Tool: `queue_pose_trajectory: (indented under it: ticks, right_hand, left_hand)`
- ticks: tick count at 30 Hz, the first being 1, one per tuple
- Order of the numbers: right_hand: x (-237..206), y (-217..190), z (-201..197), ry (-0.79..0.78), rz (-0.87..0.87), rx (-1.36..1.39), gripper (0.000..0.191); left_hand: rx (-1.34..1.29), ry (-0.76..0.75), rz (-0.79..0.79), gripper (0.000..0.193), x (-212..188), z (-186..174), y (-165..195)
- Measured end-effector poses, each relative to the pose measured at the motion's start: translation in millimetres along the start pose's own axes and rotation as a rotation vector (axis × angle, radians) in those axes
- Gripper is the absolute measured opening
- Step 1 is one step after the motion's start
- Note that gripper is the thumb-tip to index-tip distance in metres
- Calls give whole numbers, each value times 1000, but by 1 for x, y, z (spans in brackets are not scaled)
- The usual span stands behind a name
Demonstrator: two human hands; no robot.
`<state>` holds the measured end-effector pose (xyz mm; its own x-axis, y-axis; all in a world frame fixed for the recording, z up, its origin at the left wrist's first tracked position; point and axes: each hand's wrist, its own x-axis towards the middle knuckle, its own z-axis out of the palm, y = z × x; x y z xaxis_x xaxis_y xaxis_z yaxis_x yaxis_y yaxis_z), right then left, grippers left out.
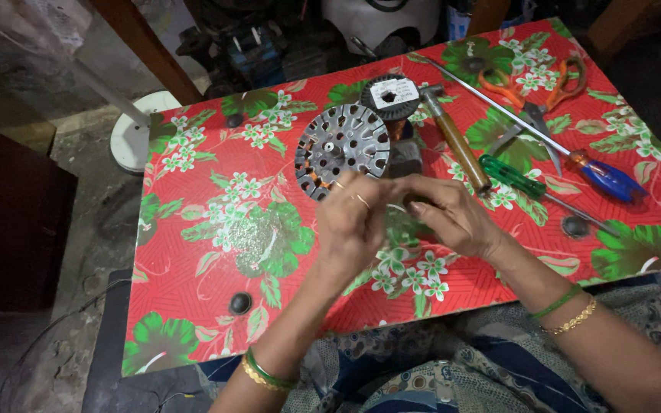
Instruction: The person manipulates a motor stator, inserting and adjusting copper wire into its slots by hand. They repeatedly rotate the stator and use their fingers to tuck and align the wire within the slots.
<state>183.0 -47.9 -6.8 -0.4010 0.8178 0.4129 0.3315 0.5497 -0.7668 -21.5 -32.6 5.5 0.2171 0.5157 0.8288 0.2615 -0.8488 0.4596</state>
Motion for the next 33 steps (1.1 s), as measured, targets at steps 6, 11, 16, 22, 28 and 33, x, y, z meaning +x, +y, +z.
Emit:
queue_pose_trajectory:
  ticks: [6, 11, 16, 22, 28, 33]
  right_hand:
    - [2, 5, 6, 129, 87, -170, 44]
    - [-2, 14, 10, 143, 143, -81, 40]
    - [-6, 25, 14, 154, 189, 34, 36]
    - [-8, 40, 15, 140, 204, 433, 34]
    - [-10, 47, 9, 267, 223, 282, 20]
    - [-7, 43, 7, 256, 163, 259, 18]
  left_hand:
    - [-336, -67, -416, 7, 14, 2, -27]
    - [-572, -80, -481, 12, 16, 7, -42]
    - [-463, -132, -412, 9, 24, 3, -46]
    - [-242, -134, -231, 5, 31, -4, -42]
    - [-175, -137, -213, 7, 37, -8, -40]
    - [-191, -169, -147, 10, 45, -8, -36]
